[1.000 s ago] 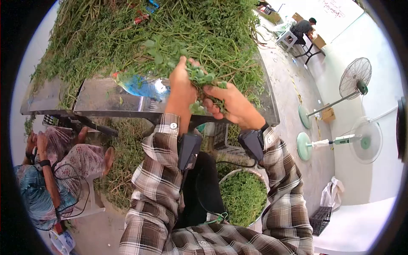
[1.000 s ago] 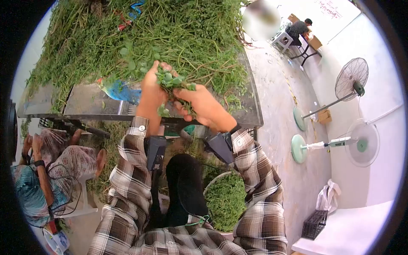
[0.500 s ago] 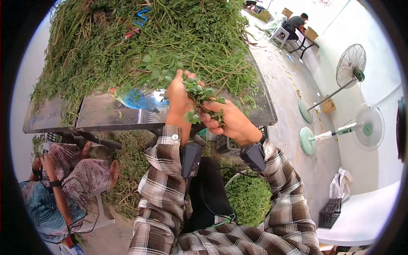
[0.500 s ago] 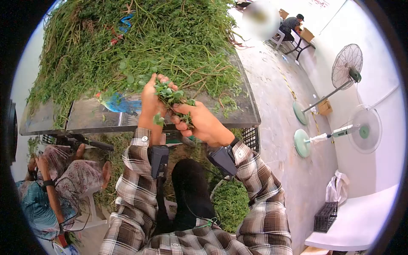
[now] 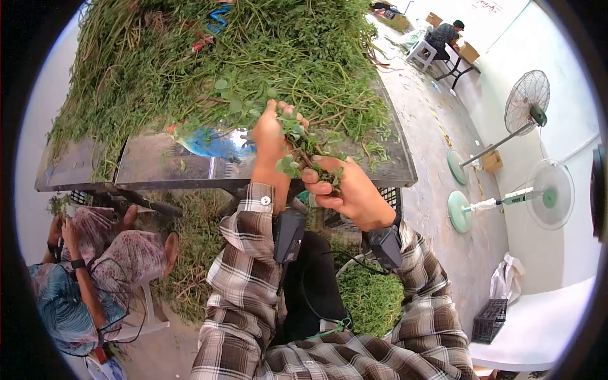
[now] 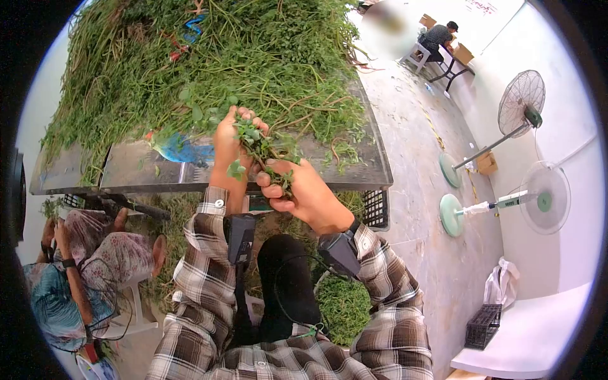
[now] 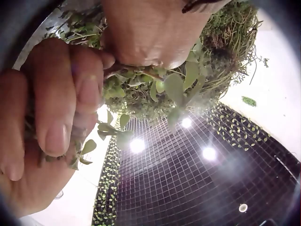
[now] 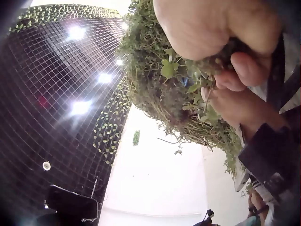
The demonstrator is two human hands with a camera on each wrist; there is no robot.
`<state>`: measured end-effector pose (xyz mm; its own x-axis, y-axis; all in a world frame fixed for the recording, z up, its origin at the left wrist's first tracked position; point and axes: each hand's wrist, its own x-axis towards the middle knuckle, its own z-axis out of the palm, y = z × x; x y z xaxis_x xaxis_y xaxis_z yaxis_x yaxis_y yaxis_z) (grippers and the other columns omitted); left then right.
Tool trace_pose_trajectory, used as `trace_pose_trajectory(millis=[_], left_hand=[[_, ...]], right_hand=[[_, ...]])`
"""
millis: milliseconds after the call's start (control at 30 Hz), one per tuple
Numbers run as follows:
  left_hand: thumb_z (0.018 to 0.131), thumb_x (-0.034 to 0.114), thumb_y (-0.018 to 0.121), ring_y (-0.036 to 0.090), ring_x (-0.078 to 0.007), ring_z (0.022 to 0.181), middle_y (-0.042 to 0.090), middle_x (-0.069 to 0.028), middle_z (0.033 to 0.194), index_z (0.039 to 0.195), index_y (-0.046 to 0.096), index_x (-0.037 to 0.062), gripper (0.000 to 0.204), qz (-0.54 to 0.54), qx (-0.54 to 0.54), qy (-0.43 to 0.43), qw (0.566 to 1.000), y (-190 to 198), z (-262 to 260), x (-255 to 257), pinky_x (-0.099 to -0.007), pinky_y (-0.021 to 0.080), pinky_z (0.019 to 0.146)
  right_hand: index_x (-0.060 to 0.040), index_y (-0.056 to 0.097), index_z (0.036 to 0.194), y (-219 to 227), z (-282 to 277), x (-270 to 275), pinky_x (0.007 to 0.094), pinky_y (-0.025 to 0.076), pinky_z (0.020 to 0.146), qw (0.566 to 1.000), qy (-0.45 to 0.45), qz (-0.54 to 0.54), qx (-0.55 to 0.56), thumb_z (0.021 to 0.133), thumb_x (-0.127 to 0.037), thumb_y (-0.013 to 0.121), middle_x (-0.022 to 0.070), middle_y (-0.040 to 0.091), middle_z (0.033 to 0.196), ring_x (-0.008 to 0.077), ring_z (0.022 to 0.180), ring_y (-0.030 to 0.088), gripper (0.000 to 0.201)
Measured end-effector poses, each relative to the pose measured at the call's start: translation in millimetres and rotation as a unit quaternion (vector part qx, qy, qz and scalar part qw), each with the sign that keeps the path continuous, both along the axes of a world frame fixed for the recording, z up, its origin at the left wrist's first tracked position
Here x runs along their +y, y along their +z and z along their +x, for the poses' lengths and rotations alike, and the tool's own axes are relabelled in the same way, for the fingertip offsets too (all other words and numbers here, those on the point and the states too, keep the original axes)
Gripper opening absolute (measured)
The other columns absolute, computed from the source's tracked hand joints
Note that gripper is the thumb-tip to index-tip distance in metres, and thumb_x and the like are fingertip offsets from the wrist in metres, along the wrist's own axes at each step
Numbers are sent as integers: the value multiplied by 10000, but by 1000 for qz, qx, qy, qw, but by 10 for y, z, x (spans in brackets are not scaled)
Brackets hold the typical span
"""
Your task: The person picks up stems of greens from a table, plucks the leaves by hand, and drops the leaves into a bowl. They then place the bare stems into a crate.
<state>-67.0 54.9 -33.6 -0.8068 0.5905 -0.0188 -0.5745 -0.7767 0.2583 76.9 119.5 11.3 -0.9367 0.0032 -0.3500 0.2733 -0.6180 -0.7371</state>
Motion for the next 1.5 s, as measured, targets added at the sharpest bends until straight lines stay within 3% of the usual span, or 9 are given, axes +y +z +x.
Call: trace_pose_trajectory(millis=[200, 333, 733, 833, 900, 1000, 1200, 1333, 1500], left_hand=[[977, 290, 320, 401, -173, 594, 410, -22, 667, 755, 392, 86, 309, -14, -18, 23, 999, 17, -58, -33, -331, 374, 608], [975, 294, 324, 400, -176, 601, 416, -23, 673, 756, 394, 85, 311, -31, -20, 50, 998, 7, -79, -46, -326, 374, 612], [966, 312, 334, 440, -188, 586, 428, -30, 680, 780, 408, 97, 294, -13, -49, 85, 995, -47, -162, -68, -368, 422, 553], [965, 317, 338, 443, -189, 587, 425, -27, 676, 774, 406, 96, 300, -28, -48, 101, 993, 13, -151, -104, -369, 422, 553], [975, 312, 321, 404, -162, 604, 410, -1, 676, 757, 406, 111, 308, -37, -31, 111, 993, 43, -135, -154, -331, 384, 598], [973, 317, 329, 419, -156, 600, 409, 3, 663, 754, 404, 113, 309, -57, -40, 129, 989, 76, -125, -168, -339, 398, 588], [962, 327, 373, 429, -143, 590, 404, 11, 632, 773, 409, 121, 282, -53, -50, 122, 990, 126, -113, -204, -327, 427, 584], [940, 314, 440, 509, -162, 641, 466, 24, 636, 879, 474, 105, 220, -60, -22, 89, 994, 81, -126, -218, -340, 445, 597], [919, 318, 480, 570, -200, 734, 536, 41, 689, 932, 520, 112, 210, -103, -33, 69, 992, 135, -122, -290, -353, 478, 642]], right_hand=[[-16, 449, 984, 4, 75, -43, 182, 284, 374, 1000, -11, 5, 13, 887, -91, 421, 71, 513, 800, 71, 572, 409, 127], [23, 448, 1032, 91, 70, -81, 160, 268, 404, 999, -4, 35, 3, 886, -93, 350, 26, 471, 840, 38, 597, 345, 210], [31, 433, 1060, -73, 19, -21, 159, 278, 410, 998, 13, -55, 35, 890, -113, 371, 29, 469, 866, 42, 611, 349, 232], [23, 445, 1066, -122, -24, -20, 175, 306, 440, 999, -9, -35, 27, 903, -137, 391, 36, 481, 874, 66, 613, 374, 234], [4, 470, 1068, -225, -79, -15, 212, 351, 432, 998, -46, -43, 27, 930, -210, 405, 66, 542, 842, 102, 640, 470, 263], [-35, 483, 1079, -297, -121, -53, 229, 400, 472, 996, -46, -55, 52, 945, -279, 402, 82, 562, 853, 130, 678, 512, 290], [-114, 495, 1092, -261, -257, -36, 285, 429, 513, 995, -98, 21, 9, 938, -345, 424, 57, 580, 909, 157, 707, 532, 286], [-118, 496, 1091, -189, -385, -27, 292, 410, 504, 996, -90, 11, 12, 932, -371, 431, 39, 578, 916, 160, 712, 531, 306], [-117, 505, 1087, -80, -514, 9, 262, 366, 465, 998, 21, 44, 46, 913, -423, 449, 32, 564, 904, 142, 645, 508, 356]])
